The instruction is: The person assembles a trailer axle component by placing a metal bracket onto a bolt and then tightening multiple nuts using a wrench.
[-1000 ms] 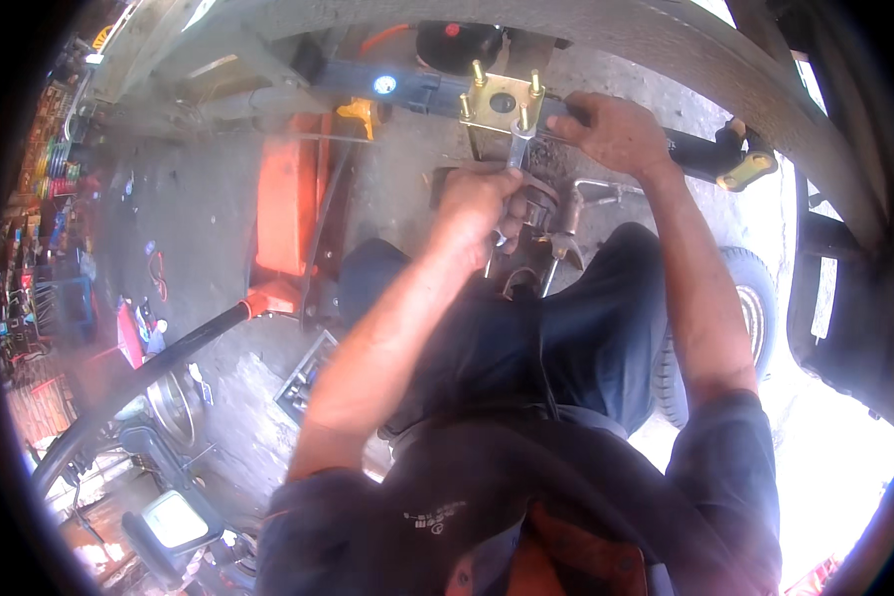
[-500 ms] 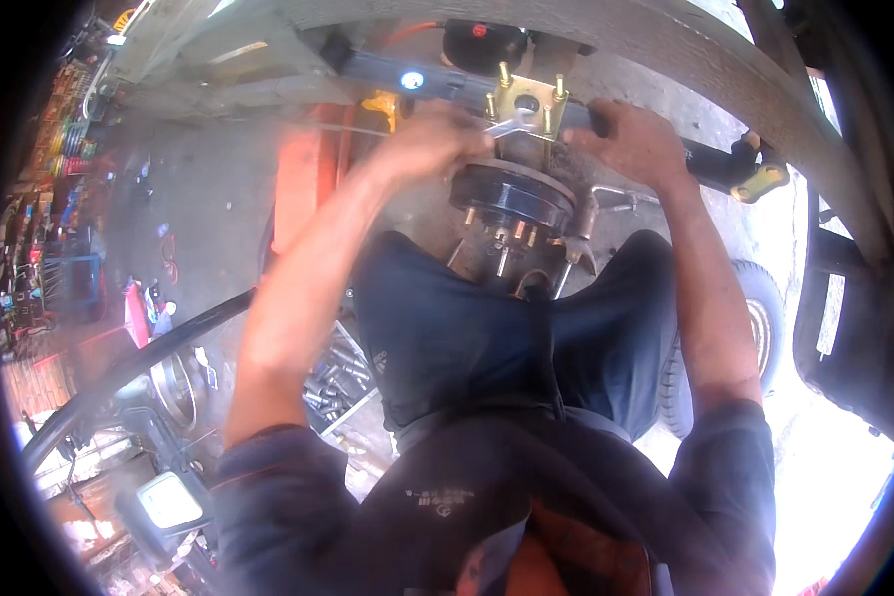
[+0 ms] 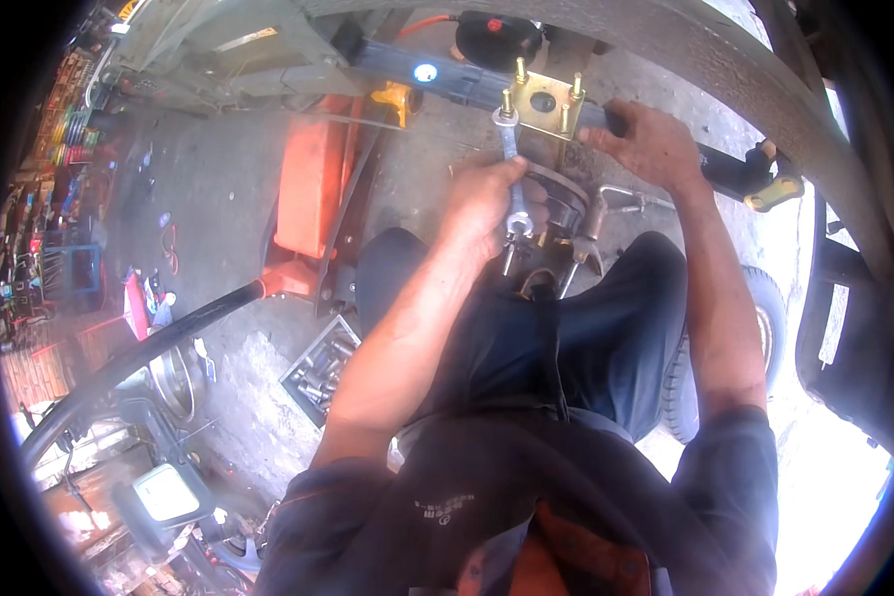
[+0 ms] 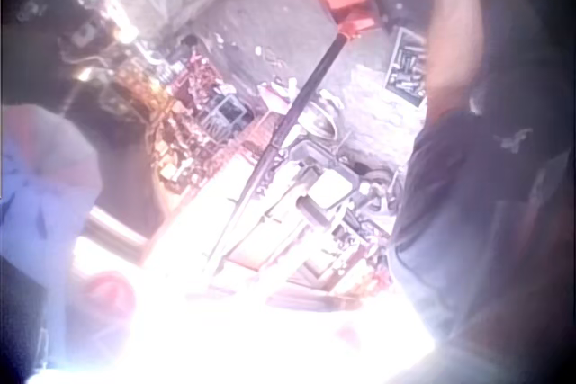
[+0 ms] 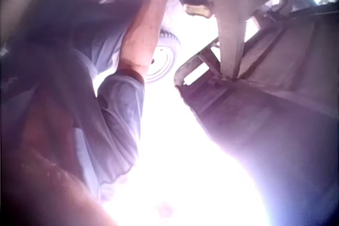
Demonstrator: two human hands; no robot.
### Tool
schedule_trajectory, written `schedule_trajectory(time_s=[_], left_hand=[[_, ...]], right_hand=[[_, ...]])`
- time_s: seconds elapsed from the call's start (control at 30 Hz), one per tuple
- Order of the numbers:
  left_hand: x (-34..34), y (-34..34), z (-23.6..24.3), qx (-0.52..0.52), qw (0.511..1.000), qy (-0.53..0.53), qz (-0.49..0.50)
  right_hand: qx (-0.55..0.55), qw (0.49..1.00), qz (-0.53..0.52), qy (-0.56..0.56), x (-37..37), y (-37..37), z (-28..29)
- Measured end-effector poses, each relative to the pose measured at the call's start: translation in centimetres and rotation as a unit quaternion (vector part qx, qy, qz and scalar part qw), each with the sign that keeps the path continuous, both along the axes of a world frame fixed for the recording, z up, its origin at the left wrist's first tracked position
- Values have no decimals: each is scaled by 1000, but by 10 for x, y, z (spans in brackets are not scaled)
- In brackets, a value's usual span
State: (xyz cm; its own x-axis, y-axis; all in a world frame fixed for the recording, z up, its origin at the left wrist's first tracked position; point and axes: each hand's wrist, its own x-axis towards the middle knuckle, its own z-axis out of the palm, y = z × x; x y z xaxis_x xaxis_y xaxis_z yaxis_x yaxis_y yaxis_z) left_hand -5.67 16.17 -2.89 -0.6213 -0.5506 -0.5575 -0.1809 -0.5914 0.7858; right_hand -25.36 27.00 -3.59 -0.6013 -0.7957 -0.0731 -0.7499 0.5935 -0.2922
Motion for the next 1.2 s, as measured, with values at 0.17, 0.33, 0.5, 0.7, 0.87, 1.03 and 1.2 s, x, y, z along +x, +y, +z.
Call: schedule_trajectory(time_s=[0.17, 0.33, 0.5, 0.7, 0.87, 1.03, 1.2], left_hand=[[12, -38, -18, -69, 991, -29, -108], [17, -143, 9, -707, 626, -237, -228], [13, -103, -14, -525, 839, -97, -103], [-34, -51, -33, -617, 782, -79, -15], [-38, -57, -29, -642, 761, -83, -42], [-42, -61, -15, -640, 735, -188, -121], [-43, -74, -15, -625, 757, -85, -170]], right_hand=[[-5, 1000, -7, -11, 4, 0, 7], [-26, 1000, 4, -4, 3, 1, -2], [-9, 1000, -8, 1, 1, 2, 2], [-6, 1000, -6, -14, 4, 0, 6], [-20, 1000, -12, -6, 4, 0, 8], [-19, 1000, -16, -16, 2, 2, 6], [-17, 1000, -19, -13, 5, 2, 9]])
